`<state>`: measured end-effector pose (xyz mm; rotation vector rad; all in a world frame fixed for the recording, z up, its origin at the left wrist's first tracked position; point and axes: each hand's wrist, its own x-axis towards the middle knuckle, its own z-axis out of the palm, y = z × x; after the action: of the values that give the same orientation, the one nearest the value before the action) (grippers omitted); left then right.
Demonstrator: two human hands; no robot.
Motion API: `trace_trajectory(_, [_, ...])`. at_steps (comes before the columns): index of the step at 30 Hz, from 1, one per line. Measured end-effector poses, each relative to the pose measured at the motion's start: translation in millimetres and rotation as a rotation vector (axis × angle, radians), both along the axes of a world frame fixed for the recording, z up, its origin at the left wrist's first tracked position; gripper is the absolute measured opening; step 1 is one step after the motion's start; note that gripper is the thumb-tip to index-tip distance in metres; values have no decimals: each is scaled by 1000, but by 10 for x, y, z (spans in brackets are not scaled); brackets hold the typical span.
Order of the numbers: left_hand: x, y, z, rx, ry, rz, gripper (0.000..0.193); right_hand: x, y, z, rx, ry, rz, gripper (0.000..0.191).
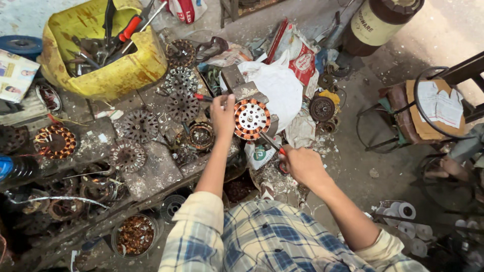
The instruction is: The person uses pliers to pull and remove copper wire from circular stator components clamped in a vise. The person repeatedly adjusts the components and continues removing wire from multiple units on a cluttered workbench.
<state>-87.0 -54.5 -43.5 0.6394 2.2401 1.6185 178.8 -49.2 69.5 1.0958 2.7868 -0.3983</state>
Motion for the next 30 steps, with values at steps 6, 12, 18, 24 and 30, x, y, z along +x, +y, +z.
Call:
trace_trajectory(6, [108, 96, -33, -96, 63, -134, 45, -197, 47, 214, 209, -123, 189, 15])
trace_trajectory(12, [155, 44, 34, -58, 41, -112, 46, -329, 34, 209, 215, -196, 218, 11])
trace_trajectory(18, [183, -5, 178, -58, 10, -101, 44, -223, -54, 0, 110, -159, 82, 16])
trace_trajectory(24, [189, -18, 171, -15, 39, -85, 40, -188, -67, -194, 64, -148, 68, 19])
trace_trajectory(30, [197, -18, 182, -15, 23, -85, 36, -225, -120, -292, 84, -133, 16, 18])
